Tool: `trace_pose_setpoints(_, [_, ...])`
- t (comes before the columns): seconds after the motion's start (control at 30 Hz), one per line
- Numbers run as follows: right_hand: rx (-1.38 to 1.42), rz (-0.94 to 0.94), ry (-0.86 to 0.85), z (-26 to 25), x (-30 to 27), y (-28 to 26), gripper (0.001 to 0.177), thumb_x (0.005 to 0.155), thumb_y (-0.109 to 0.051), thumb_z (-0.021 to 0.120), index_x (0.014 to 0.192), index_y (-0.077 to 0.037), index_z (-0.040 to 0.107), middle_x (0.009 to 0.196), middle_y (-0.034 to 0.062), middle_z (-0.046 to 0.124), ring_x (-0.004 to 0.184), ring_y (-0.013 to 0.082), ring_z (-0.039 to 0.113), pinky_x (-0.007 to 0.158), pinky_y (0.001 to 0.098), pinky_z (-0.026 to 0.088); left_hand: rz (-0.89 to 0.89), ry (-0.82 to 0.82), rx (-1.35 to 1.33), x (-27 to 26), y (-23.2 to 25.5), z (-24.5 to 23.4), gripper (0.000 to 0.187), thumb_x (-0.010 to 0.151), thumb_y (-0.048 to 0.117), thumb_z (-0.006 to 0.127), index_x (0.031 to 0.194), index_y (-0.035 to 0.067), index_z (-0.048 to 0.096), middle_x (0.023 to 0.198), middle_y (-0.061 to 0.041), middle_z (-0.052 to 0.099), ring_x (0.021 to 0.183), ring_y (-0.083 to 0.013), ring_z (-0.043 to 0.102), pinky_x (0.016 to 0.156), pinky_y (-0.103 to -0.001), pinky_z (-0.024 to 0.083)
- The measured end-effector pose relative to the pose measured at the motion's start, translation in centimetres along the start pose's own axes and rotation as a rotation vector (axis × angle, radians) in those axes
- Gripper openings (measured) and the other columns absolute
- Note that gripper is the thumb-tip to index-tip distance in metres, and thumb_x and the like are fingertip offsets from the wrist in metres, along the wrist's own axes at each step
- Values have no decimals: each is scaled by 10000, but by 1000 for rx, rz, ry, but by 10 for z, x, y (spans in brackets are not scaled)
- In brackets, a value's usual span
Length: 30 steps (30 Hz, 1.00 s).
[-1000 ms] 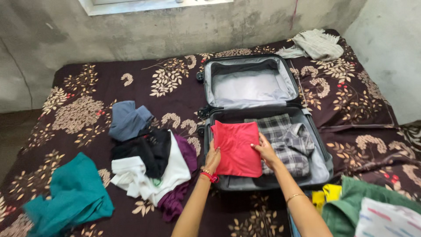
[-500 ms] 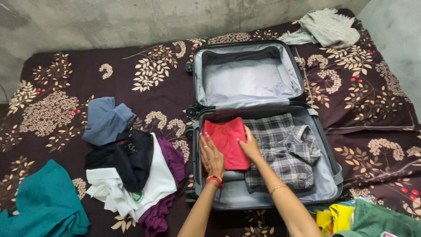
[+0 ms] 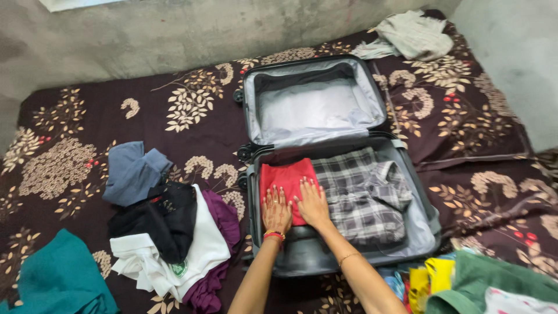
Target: The person folds several items of clothing on a bed and places them into an open suitcase, including shirts, a pair of pants, and a patterned garment.
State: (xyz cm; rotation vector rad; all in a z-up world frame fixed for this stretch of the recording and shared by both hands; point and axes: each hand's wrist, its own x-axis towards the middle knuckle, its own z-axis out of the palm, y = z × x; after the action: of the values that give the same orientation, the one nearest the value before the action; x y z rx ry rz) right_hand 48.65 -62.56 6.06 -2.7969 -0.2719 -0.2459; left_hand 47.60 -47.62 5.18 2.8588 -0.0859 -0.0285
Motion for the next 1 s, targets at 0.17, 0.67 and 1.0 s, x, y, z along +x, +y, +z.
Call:
trace_pose_setpoints(0.17, [387,151,116,-56,-47,-11,545,975,-226,494,1475,-11,496,1564,172,466,1487,345,360,1190,505,268,216,163,-201,-57,49,-13,573,1066,309,413,1580,63,346,1663,-112,297,1533,-344,255,1214,-487,222])
trace_pose_setpoints(0.67, [348,575,782,-386,-381,37,267,956,-46,594,1196,-25,710,1157,119,752,989,261,742,868,346,568,463,149,-621,-319,331,-113,723,950,374,642,1490,-13,358,1502,-292,369,1363,-505,384,1114,-557,309])
trace_pose_setpoints(1.0, [-53,945,766,-373,-480,146,578,825,-279,818,1300,-12,627,1226,245,652,1047,395,627,863,452,507,150,-293,-959,-342,339,-90,576,1080,519,338,1262,34,592,1114,-245,682,1081,-452,619,929,-488,455])
